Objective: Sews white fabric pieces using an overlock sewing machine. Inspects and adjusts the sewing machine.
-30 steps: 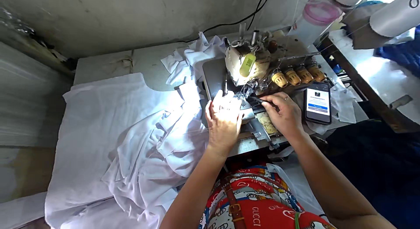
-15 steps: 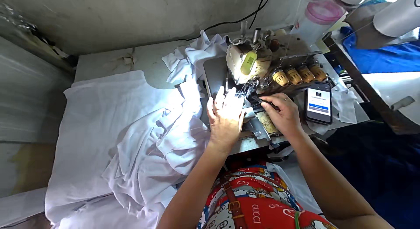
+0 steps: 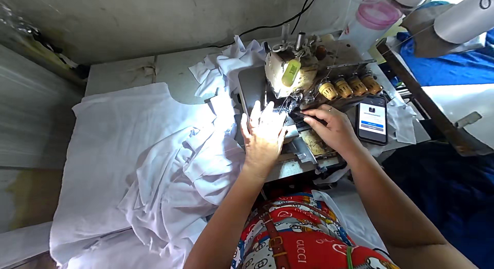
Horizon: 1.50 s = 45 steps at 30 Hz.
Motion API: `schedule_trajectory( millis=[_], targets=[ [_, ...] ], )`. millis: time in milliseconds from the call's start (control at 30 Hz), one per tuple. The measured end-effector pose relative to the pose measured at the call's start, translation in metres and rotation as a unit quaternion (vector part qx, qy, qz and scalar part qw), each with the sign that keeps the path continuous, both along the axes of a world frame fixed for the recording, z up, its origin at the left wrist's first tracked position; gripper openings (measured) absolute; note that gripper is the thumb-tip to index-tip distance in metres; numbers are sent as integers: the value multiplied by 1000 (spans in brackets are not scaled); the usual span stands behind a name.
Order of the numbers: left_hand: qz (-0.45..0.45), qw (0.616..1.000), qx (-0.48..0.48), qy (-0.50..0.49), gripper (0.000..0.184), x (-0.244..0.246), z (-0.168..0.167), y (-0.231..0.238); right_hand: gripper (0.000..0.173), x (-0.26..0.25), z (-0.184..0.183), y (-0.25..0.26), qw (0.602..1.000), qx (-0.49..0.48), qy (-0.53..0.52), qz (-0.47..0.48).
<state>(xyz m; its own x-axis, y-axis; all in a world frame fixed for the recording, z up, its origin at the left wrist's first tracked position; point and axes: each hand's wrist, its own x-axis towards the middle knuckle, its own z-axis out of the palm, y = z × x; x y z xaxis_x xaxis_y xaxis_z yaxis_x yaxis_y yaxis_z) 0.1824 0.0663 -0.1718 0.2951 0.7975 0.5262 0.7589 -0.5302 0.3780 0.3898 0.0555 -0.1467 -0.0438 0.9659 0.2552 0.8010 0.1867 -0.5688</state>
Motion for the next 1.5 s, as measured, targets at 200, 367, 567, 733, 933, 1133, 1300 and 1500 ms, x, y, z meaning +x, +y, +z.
schedule_trajectory(
  millis=[200, 367, 567, 733, 933, 1133, 1300, 1500],
  targets=[
    [0, 1000, -7, -2, 32, 0, 0, 0, 23, 0, 9, 5, 999, -36, -11, 11],
    [-5, 1000, -11, -1, 32, -1, 2, 1, 18, -2, 10, 3, 999, -25, -31, -11],
    [-1, 1000, -4, -1, 34, -5, 1, 1, 19, 6, -9, -12, 998, 51, 10, -44],
    [0, 1000, 1, 14, 32, -4, 0, 2, 22, 9, -15, -23, 998, 15, 52, -43],
    [15, 999, -1, 48, 35, -4, 1, 1, 30, 2, -19, -21, 996, -3, 92, -12],
    [32, 991, 26, 130, 73, -8, -6, -5, 24, 0, -22, -19, 991, -21, 133, -22],
    [18, 981, 31, 192, 77, -14, -1, -4, 23, 3, -24, -20, 989, -19, 143, -25],
    [1, 983, -2, 185, 79, -17, 1, -4, 24, 5, -33, -15, 981, 33, 192, -1]
  ],
)
